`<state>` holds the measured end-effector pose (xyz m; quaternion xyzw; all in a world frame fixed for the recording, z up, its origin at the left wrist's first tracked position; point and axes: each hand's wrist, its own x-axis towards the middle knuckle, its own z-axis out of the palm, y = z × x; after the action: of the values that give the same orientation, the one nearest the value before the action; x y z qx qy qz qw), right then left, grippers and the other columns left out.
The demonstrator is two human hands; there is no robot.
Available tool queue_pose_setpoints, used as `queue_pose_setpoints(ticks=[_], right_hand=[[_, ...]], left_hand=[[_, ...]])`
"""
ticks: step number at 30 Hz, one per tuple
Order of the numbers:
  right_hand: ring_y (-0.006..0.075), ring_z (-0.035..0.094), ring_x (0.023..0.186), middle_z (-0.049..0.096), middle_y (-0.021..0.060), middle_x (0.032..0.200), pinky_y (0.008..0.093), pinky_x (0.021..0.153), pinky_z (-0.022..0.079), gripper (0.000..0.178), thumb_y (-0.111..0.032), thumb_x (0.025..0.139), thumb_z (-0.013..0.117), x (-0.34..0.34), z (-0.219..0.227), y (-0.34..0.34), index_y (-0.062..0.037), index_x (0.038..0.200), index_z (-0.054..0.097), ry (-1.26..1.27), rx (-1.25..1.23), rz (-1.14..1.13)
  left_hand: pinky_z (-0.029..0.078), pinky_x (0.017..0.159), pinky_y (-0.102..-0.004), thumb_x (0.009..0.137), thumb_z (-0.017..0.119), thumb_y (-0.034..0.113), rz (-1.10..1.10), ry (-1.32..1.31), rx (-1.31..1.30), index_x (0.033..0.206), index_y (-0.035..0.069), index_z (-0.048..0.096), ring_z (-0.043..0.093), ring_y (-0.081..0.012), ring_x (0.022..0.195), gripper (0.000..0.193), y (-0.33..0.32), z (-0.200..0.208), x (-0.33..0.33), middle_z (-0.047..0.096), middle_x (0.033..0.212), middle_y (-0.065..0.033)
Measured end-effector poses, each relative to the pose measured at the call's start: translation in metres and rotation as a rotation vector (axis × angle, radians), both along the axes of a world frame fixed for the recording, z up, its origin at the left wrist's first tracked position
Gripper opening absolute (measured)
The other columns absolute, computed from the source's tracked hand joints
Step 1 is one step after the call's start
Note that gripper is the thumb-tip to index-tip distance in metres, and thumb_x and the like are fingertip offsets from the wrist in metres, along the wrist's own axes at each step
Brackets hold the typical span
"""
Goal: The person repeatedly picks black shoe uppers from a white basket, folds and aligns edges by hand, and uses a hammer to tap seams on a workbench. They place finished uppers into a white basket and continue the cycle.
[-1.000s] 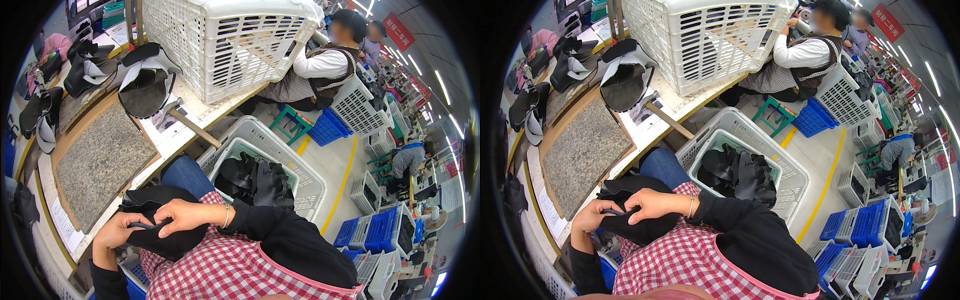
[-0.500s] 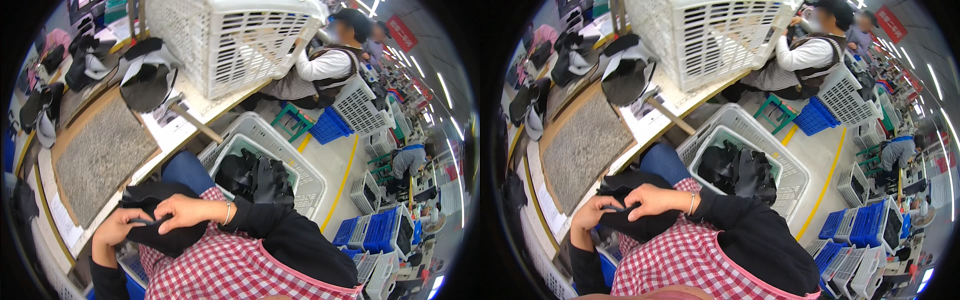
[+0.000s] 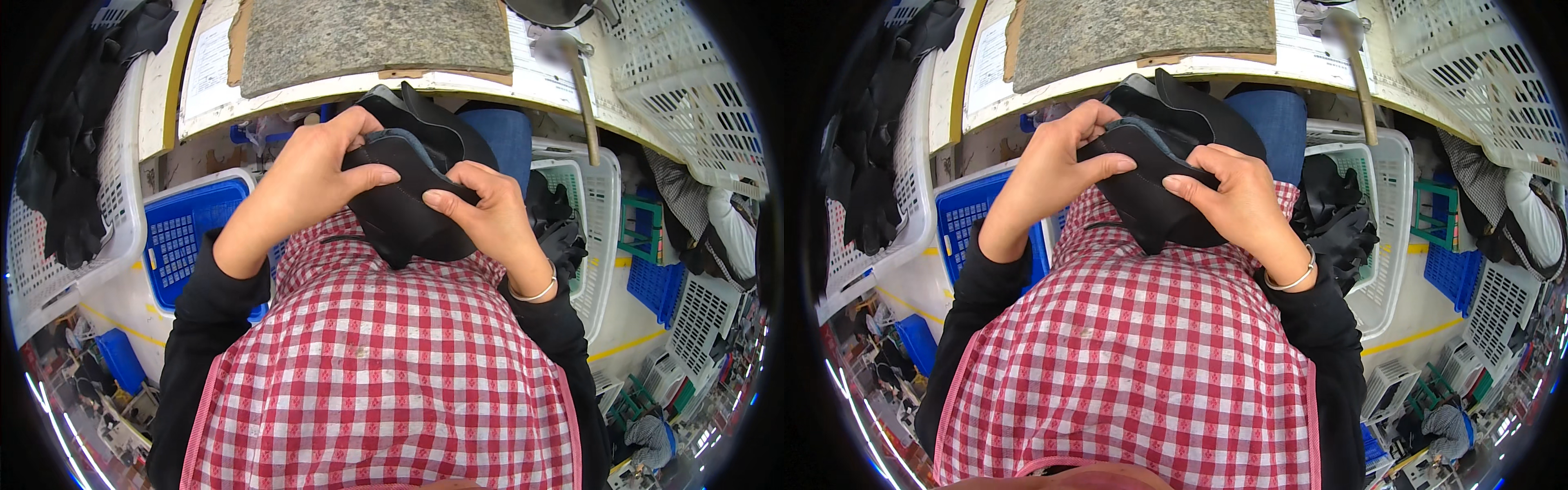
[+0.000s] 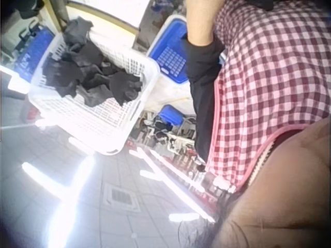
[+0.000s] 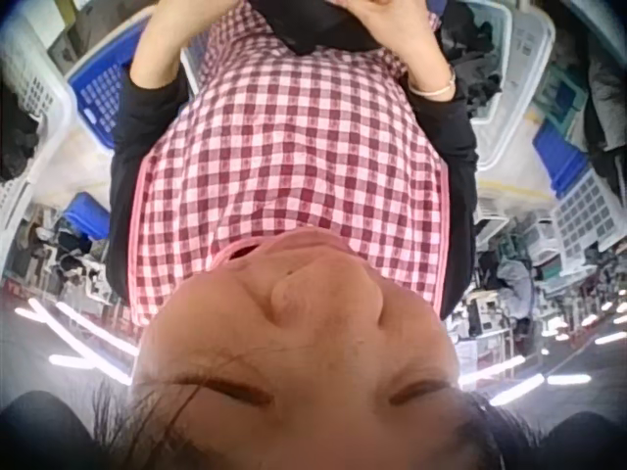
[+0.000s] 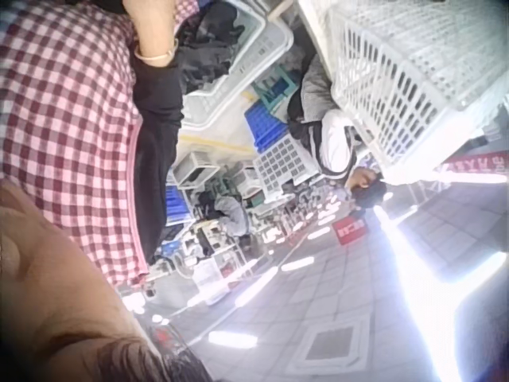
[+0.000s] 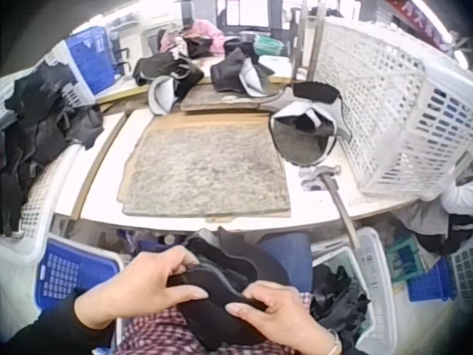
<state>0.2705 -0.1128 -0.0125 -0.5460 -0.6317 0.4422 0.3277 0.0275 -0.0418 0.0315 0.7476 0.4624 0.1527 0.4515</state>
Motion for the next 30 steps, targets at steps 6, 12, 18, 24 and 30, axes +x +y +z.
queue_pose_setpoints(ticks=[6, 12, 18, 24, 30], right_hand=[[0.0264, 0.065, 0.076, 0.067, 0.0112, 0.084, 0.0373, 0.068, 0.05, 0.027, -0.024, 0.087, 0.083, 0.008, 0.007, 0.007, -0.0014, 0.095, 0.071, -0.068, -0.06, 0.075], [0.0344, 0.07, 0.09, 0.072, 0.0146, 0.096, 0.0411, 0.078, 0.055, 0.044, -0.027, 0.088, 0.081, -0.001, 0.014, 0.016, -0.0041, 0.122, 0.063, -0.137, 0.269, 0.153], [0.0379, 0.071, 0.086, 0.071, 0.0185, 0.094, 0.0426, 0.072, 0.055, 0.036, -0.024, 0.092, 0.077, -0.014, 0.018, 0.019, -0.0028, 0.117, 0.062, -0.109, 0.14, 0.138], [0.0403, 0.069, 0.087, 0.069, 0.0199, 0.091, 0.045, 0.071, 0.053, 0.031, -0.022, 0.094, 0.075, -0.011, 0.011, 0.019, -0.0019, 0.112, 0.061, -0.166, 0.179, 0.179], [0.0404, 0.067, 0.086, 0.067, 0.0201, 0.088, 0.046, 0.071, 0.051, 0.03, -0.023, 0.094, 0.074, -0.01, 0.013, 0.015, -0.0018, 0.11, 0.06, -0.155, 0.153, 0.189]], left_hand=[[0.053, 0.072, -0.033, 0.081, 0.088, 0.016, 0.065, 0.062, 0.219, 0.127, 0.003, 0.057, 0.067, -0.0208, 0.079, 0.057, -0.011, 0.001, 0.006, 0.065, 0.082, -0.0103], [0.053, 0.069, -0.0362, 0.082, 0.087, 0.015, 0.051, -0.039, 0.175, 0.131, 0.004, 0.055, 0.069, -0.0265, 0.077, 0.06, -0.009, 0.001, 0.006, 0.064, 0.081, -0.0121], [0.055, 0.076, -0.0317, 0.083, 0.086, 0.012, 0.038, -0.045, 0.194, 0.132, 0.003, 0.056, 0.07, -0.0195, 0.081, 0.059, -0.011, 0.004, 0.005, 0.066, 0.082, -0.0093], [0.052, 0.07, -0.0326, 0.083, 0.086, 0.014, 0.018, -0.081, 0.167, 0.13, 0.004, 0.057, 0.064, -0.019, 0.073, 0.056, -0.01, 0.005, 0.006, 0.062, 0.078, -0.0087], [0.049, 0.066, -0.0297, 0.085, 0.085, 0.013, -0.013, -0.047, 0.089, 0.126, 0.003, 0.059, 0.057, -0.0128, 0.069, 0.05, -0.005, 0.007, 0.005, 0.059, 0.075, -0.006]])
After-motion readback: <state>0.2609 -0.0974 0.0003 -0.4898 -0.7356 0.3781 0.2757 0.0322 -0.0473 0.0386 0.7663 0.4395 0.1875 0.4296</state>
